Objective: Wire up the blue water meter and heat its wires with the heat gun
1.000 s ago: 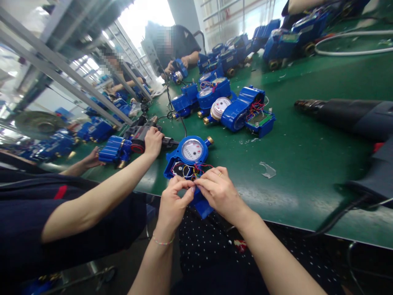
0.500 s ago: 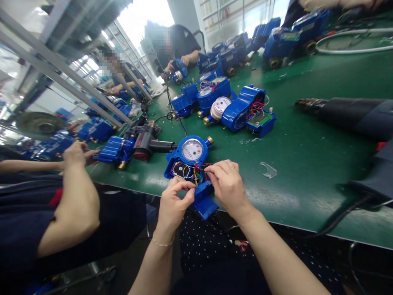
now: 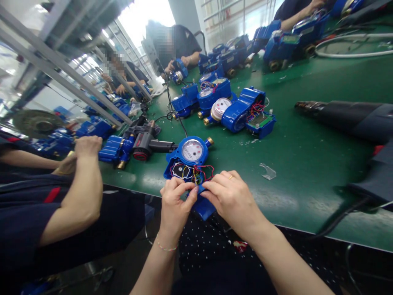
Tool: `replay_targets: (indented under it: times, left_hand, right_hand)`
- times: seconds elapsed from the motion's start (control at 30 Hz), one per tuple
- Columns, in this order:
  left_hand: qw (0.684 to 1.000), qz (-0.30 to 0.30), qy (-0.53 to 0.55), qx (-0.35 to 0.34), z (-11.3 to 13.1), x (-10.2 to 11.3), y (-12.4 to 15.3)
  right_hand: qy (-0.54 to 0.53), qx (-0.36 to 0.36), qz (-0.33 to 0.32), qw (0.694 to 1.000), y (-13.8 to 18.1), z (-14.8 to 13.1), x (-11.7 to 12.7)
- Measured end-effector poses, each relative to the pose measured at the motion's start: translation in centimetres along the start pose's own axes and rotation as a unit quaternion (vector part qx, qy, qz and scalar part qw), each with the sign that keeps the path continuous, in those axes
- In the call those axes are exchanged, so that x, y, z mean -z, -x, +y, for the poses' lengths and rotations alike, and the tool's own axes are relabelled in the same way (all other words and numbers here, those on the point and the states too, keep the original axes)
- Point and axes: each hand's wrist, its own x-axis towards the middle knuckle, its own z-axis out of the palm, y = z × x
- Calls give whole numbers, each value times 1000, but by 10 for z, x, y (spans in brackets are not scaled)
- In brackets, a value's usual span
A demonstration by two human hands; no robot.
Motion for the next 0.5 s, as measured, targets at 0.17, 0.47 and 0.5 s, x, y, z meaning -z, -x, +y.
replay_targets:
  times: [0.17, 0.47, 0.5]
  left_hand:
    - [1000, -9, -3, 11, 0, -1, 1]
    - [1000, 16, 8, 6, 2, -3, 0]
    - [1000, 23, 10, -8, 1, -3, 0]
  right_hand:
    - [-3, -20, 18, 1000, -9, -3, -20]
    - [0, -49, 50, 998, -6, -2, -29]
    - [0, -49, 50, 998, -6, -2, -29]
